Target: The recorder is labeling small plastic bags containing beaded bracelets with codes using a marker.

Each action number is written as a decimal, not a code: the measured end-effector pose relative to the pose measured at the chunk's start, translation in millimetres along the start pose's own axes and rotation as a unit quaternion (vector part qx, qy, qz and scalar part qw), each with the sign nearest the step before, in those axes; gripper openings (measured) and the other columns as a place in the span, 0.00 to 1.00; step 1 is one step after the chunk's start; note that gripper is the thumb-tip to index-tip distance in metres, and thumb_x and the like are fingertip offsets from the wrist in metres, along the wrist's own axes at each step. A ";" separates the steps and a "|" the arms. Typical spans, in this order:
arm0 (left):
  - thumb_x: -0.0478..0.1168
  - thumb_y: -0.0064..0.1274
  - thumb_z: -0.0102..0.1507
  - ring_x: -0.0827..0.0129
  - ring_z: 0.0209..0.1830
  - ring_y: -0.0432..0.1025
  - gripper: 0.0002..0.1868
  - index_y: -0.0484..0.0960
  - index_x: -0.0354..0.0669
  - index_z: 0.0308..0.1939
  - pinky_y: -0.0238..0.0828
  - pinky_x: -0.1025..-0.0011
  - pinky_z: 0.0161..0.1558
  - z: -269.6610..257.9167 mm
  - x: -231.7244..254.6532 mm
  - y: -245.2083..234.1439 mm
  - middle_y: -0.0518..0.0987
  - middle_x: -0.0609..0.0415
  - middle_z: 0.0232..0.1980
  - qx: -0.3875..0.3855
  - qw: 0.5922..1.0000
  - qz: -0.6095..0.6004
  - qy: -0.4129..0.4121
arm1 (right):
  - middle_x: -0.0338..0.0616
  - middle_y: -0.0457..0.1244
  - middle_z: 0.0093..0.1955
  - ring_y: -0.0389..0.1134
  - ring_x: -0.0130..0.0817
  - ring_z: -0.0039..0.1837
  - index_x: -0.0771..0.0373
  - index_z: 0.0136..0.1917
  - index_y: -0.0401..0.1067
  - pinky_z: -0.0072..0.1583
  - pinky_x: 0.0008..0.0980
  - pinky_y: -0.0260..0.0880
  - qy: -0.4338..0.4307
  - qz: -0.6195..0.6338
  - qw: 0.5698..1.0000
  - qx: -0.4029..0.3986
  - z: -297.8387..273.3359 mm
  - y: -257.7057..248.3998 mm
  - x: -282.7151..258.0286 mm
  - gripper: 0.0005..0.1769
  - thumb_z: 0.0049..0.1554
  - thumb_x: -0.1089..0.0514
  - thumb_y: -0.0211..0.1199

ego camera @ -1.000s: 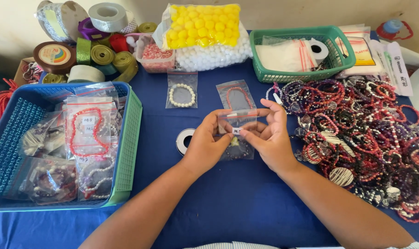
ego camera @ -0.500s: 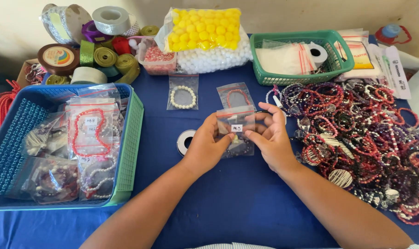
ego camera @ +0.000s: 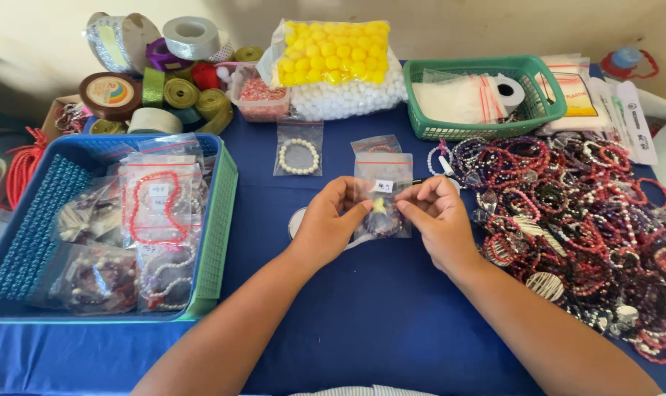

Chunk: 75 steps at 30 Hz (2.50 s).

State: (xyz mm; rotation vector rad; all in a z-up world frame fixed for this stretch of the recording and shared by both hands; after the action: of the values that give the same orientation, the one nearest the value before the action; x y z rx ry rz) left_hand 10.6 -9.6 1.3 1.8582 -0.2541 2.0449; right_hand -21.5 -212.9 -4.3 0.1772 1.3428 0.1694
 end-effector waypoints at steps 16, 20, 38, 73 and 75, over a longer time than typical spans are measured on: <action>0.26 0.51 0.66 0.77 0.47 0.72 0.21 0.70 0.39 0.62 0.73 0.77 0.45 -62.9 99.9 -83.7 0.76 0.57 0.49 0.107 0.990 -0.030 0.091 | 0.41 0.70 0.53 0.69 0.25 0.51 0.66 0.60 0.76 0.49 0.26 0.67 0.020 -0.044 0.989 -0.142 32.1 114.6 -35.1 0.14 0.60 0.65 0.64; 0.25 0.52 0.64 0.78 0.44 0.70 0.24 0.69 0.40 0.64 0.71 0.78 0.42 -82.5 120.1 -128.4 0.75 0.58 0.48 0.168 0.980 0.016 0.106 | 0.39 0.70 0.52 0.70 0.25 0.50 0.65 0.60 0.76 0.48 0.27 0.69 0.057 0.004 0.982 -0.179 42.4 167.7 -34.8 0.14 0.59 0.65 0.64; 0.30 0.56 0.64 0.74 0.50 0.67 0.21 0.74 0.41 0.62 0.70 0.75 0.52 -110.5 114.2 -199.4 0.75 0.56 0.57 0.350 0.899 0.203 0.165 | 0.38 0.61 0.56 0.68 0.22 0.50 0.63 0.62 0.68 0.49 0.27 0.72 0.065 -0.021 0.961 -0.269 53.1 221.2 11.9 0.18 0.59 0.65 0.64; 0.38 0.59 0.58 0.54 0.40 0.78 0.14 0.81 0.42 0.48 0.73 0.59 0.42 -29.2 39.4 19.2 0.82 0.50 0.41 -0.056 0.883 0.447 0.127 | 0.49 0.62 0.50 0.67 0.46 0.51 0.66 0.54 0.75 0.53 0.38 0.69 -0.138 -0.551 0.819 -0.077 28.5 -11.7 -51.3 0.14 0.53 0.64 0.67; 0.37 0.58 0.59 0.53 0.39 0.78 0.12 0.82 0.42 0.47 0.73 0.58 0.41 -29.0 38.9 18.4 0.82 0.49 0.40 -0.059 0.874 0.463 0.136 | 0.50 0.62 0.50 0.67 0.48 0.52 0.67 0.54 0.75 0.55 0.39 0.69 -0.152 -0.560 0.811 -0.074 30.6 -15.9 -43.0 0.14 0.53 0.65 0.67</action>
State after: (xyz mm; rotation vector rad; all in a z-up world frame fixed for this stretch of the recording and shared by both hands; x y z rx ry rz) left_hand -25.7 -10.1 38.3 1.4519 -1.3724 2.7423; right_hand -0.7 -238.9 39.6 -0.7074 0.9207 -0.7303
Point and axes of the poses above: each hand's wrist, its own z-axis towards the middle knuckle, its own y-axis out of the palm, x = y × z, the point moved 2 cm from there along z, towards the middle knuckle
